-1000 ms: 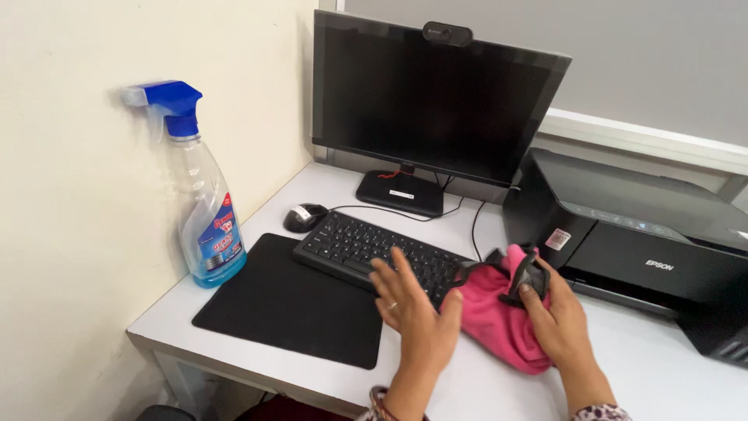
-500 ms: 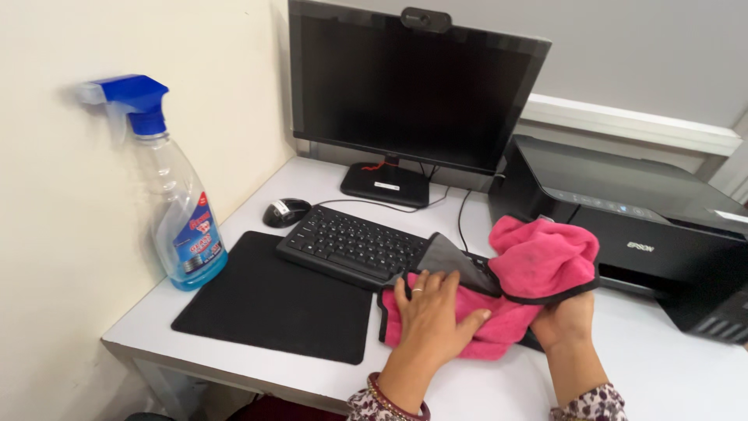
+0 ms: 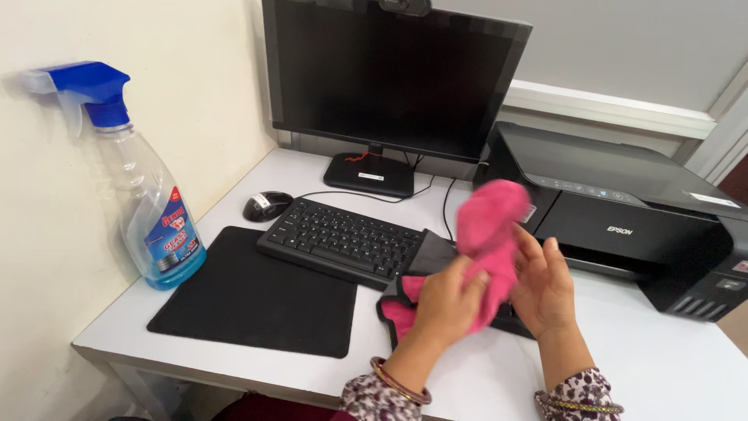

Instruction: The person wipes the front and back of a computer keyboard with a cloth and wipes a computer mouse while it sits on a mousepad.

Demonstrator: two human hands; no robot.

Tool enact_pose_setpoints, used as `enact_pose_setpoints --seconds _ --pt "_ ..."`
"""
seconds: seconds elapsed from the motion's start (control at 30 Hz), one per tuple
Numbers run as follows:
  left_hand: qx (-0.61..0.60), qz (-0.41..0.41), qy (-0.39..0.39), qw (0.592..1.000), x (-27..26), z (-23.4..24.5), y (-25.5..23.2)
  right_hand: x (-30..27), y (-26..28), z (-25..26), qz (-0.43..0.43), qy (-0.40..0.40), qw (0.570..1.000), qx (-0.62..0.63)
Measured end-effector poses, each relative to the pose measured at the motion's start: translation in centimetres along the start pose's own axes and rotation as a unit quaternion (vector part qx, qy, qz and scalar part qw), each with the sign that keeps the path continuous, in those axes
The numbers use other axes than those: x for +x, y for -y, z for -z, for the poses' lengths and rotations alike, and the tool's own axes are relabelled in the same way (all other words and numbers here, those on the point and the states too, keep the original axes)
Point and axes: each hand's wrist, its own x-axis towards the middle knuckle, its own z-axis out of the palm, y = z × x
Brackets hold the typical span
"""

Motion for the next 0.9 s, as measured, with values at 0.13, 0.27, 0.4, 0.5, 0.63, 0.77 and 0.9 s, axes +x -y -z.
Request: enact_pose_setpoints --seconds 0.13,0.27,0.4,0.5,0.63,0.77,0.9 --pt "-0.435 0.073 -0.058 0.896 2.2 2.3 1.0 0.3 -0.2 0.0 0.001 0.024 0.988 -0.149" --pt "-0.583 0.154 0.003 0.798 1.7 3.2 1.1 0.2 -1.0 0.8 -0.051 0.124 0.978 -0.159" --pt "-0.57 0.043 0.101 0.814 0.2 4.2 -0.1 0.7 -2.3 3.7 -0.077 0.144 0.98 -0.112" --pt "-0.449 0.02 0.126 0.884 -1.0 5.6 -2.0 1.1 -1.9 5.7 -0.071 0.147 0.987 -0.013" --pt "-0.323 0.095 0.148 0.93 -2.3 7.6 -5.9 -0.7 -0.8 4.9 -0.074 0.026 0.99 0.114" --pt "-0.076 -0.082 -0.018 0.994 -2.6 8.6 -8.4 -1.6 0.9 2.4 -0.049 0.014 0.991 0.123" --pt "-0.049 -0.189 -0.117 0.974 1.3 7.9 -4.5 0.2 -0.1 1.5 0.003 -0.051 0.999 0.009"
